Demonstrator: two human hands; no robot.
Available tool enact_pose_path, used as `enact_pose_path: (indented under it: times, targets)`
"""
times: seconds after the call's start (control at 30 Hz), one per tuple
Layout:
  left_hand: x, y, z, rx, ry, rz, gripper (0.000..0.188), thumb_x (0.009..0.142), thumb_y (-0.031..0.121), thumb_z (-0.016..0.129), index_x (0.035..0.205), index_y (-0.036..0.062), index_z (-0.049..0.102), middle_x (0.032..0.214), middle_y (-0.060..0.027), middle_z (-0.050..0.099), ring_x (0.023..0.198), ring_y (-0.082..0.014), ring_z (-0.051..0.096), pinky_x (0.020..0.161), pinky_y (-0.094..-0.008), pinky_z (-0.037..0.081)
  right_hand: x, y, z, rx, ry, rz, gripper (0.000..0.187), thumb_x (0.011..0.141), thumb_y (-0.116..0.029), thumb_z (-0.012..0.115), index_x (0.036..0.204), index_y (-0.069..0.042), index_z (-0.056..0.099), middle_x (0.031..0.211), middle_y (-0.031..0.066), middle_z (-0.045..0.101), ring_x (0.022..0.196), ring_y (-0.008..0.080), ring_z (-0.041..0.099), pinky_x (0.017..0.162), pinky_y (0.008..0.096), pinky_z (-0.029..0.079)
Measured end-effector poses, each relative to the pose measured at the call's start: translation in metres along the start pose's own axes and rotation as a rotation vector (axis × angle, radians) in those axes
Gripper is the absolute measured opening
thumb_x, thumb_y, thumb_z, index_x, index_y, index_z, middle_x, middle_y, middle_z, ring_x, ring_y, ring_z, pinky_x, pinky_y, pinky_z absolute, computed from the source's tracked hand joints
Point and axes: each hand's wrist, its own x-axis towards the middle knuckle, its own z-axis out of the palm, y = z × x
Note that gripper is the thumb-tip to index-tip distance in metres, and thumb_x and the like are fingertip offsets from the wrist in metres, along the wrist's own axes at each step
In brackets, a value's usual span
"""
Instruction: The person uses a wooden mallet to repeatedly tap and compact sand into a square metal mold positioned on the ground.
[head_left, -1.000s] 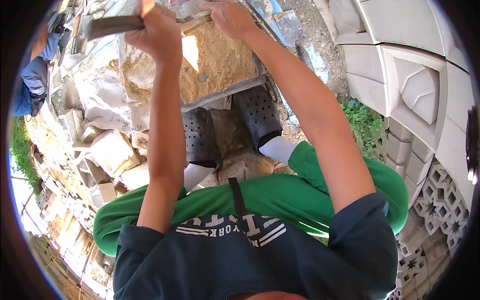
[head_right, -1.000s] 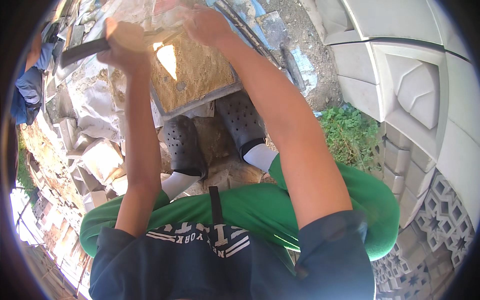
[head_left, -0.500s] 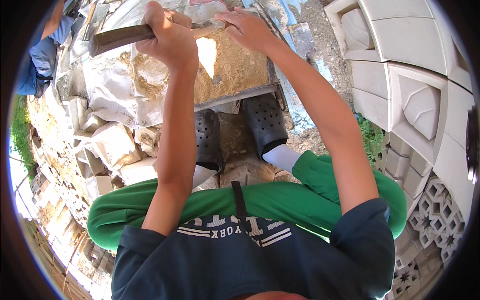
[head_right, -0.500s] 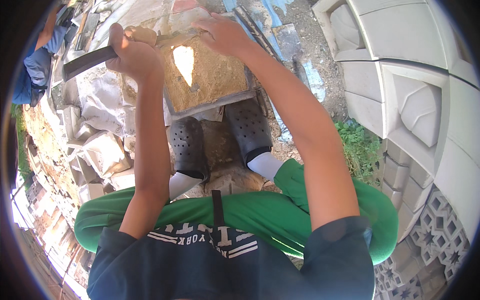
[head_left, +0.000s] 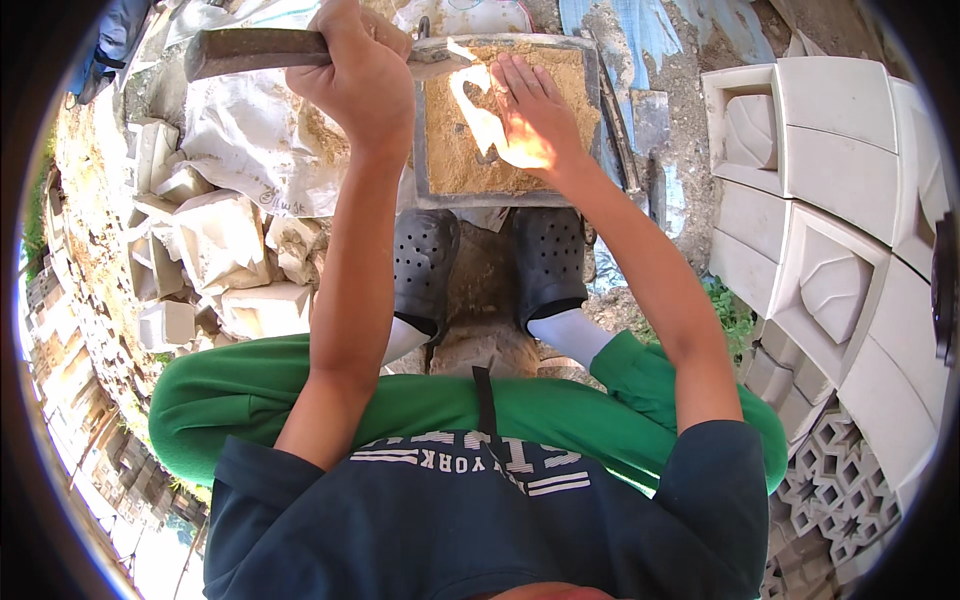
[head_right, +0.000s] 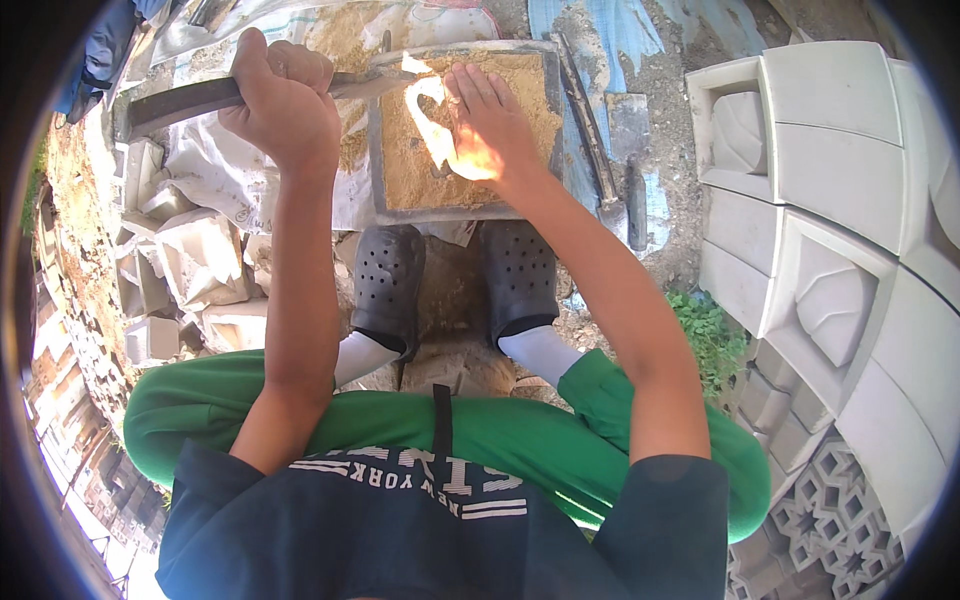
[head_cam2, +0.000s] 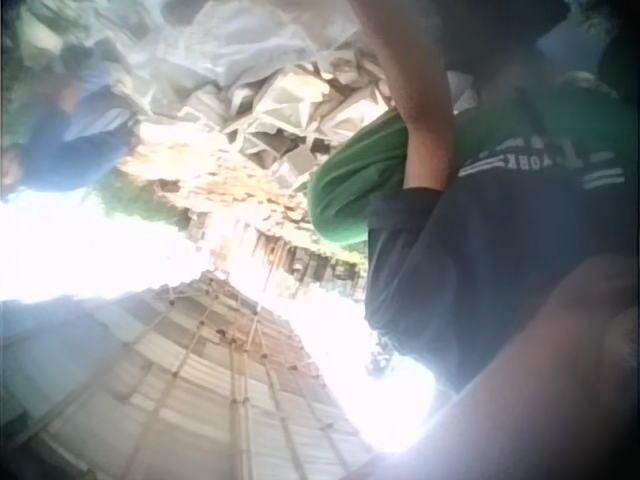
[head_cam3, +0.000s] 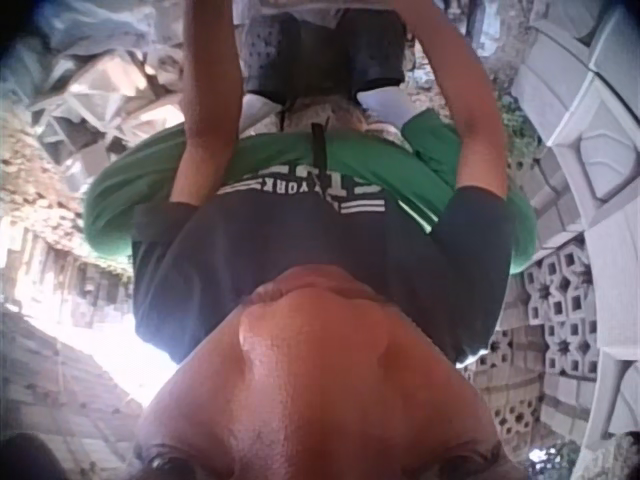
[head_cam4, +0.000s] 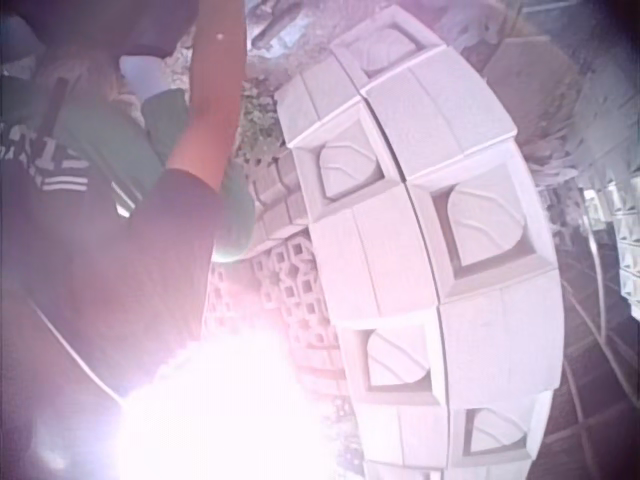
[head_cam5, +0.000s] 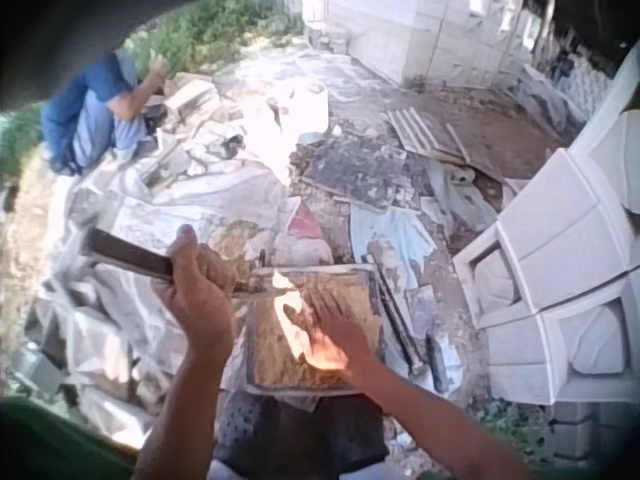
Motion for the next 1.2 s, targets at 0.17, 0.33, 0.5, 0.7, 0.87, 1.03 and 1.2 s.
enact_pose_path:
  times: [0.17, 0.33, 0.5, 0.7, 0.87, 1.03, 1.2]
  targets:
    - [0.002, 0.000, -0.006, 0.001, 0.038, 0.018, 0.048, 0.098, 0.013, 0.055, 0.054, 0.0127, 0.035, 0.048, 0.0022, 0.034, 0.042, -0.0095, 0.026, 0.043, -0.0310, 0.021, 0.014, 0.006, -0.019, 0.082, 0.015, 0.216, 0.061, 0.097, -0.031, 0.053, 0.146, 0.005, 0.047, 0.154, 0.0214, 0.047, 0.147, 0.0327, 0.039, 0.122, 0.0461, 0.030]
    - [0.000, -0.036, -0.008, 0.024, -0.044, -0.047, 0.043, 0.100, 0.028, 0.064, 0.065, 0.0111, 0.046, 0.054, 0.0024, 0.046, 0.045, -0.0072, 0.042, 0.044, -0.0264, 0.033, 0.007, 0.032, 0.007, -0.068, 0.164, 0.094, 0.058, 0.099, -0.031, 0.051, 0.142, 0.008, 0.050, 0.151, 0.0251, 0.048, 0.144, 0.0356, 0.044, 0.121, 0.0490, 0.031]
    - [0.002, -0.046, 0.008, 0.258, -0.006, 0.101, 0.045, 0.096, 0.015, 0.062, 0.055, 0.0102, 0.044, 0.053, 0.0044, 0.041, 0.046, -0.0062, 0.033, 0.044, -0.0303, 0.024, 0.023, 0.061, 0.001, 0.297, 0.134, -0.056, 0.051, 0.103, -0.023, 0.045, 0.148, 0.000, 0.048, 0.152, 0.0175, 0.051, 0.147, 0.0342, 0.039, 0.125, 0.0464, 0.027]
    - [-0.003, -0.052, 0.043, -0.022, -0.145, -0.026, 0.048, 0.101, 0.031, 0.065, 0.063, 0.0139, 0.042, 0.052, 0.0043, 0.040, 0.043, -0.0063, 0.038, 0.041, -0.0274, 0.027, 0.021, 0.081, 0.009, 0.431, 0.185, 0.141, 0.046, 0.104, -0.024, 0.041, 0.148, -0.014, 0.053, 0.152, 0.0110, 0.052, 0.144, 0.0341, 0.043, 0.123, 0.0467, 0.030]
    - [-0.008, -0.080, 0.043, 0.069, -0.223, -0.069, 0.049, 0.100, 0.029, 0.065, 0.060, 0.0136, 0.040, 0.053, 0.0057, 0.038, 0.046, -0.0046, 0.035, 0.044, -0.0272, 0.025, 0.024, 0.079, 0.007, 0.361, 0.227, 0.100, 0.044, 0.097, -0.018, 0.048, 0.139, -0.014, 0.061, 0.146, 0.0104, 0.058, 0.139, 0.0317, 0.050, 0.122, 0.0450, 0.034]
    - [-0.005, -0.089, 0.046, 0.066, -0.226, -0.092, 0.047, 0.099, 0.026, 0.063, 0.060, 0.0126, 0.042, 0.052, 0.0052, 0.039, 0.045, -0.0054, 0.035, 0.043, -0.0285, 0.026, 0.019, 0.082, 0.013, 0.224, 0.216, -0.059, 0.047, 0.096, -0.021, 0.051, 0.141, -0.016, 0.059, 0.147, 0.0078, 0.058, 0.138, 0.0347, 0.050, 0.119, 0.0450, 0.038]
    - [-0.001, -0.073, 0.045, -0.338, -0.164, -0.241, 0.044, 0.100, 0.023, 0.062, 0.061, 0.0128, 0.044, 0.052, 0.0047, 0.039, 0.041, -0.0067, 0.037, 0.041, -0.0274, 0.027, 0.026, 0.078, -0.013, 0.368, 0.064, -0.030, 0.047, 0.097, -0.020, 0.052, 0.142, -0.006, 0.054, 0.144, 0.0192, 0.057, 0.133, 0.0370, 0.053, 0.113, 0.0465, 0.041]
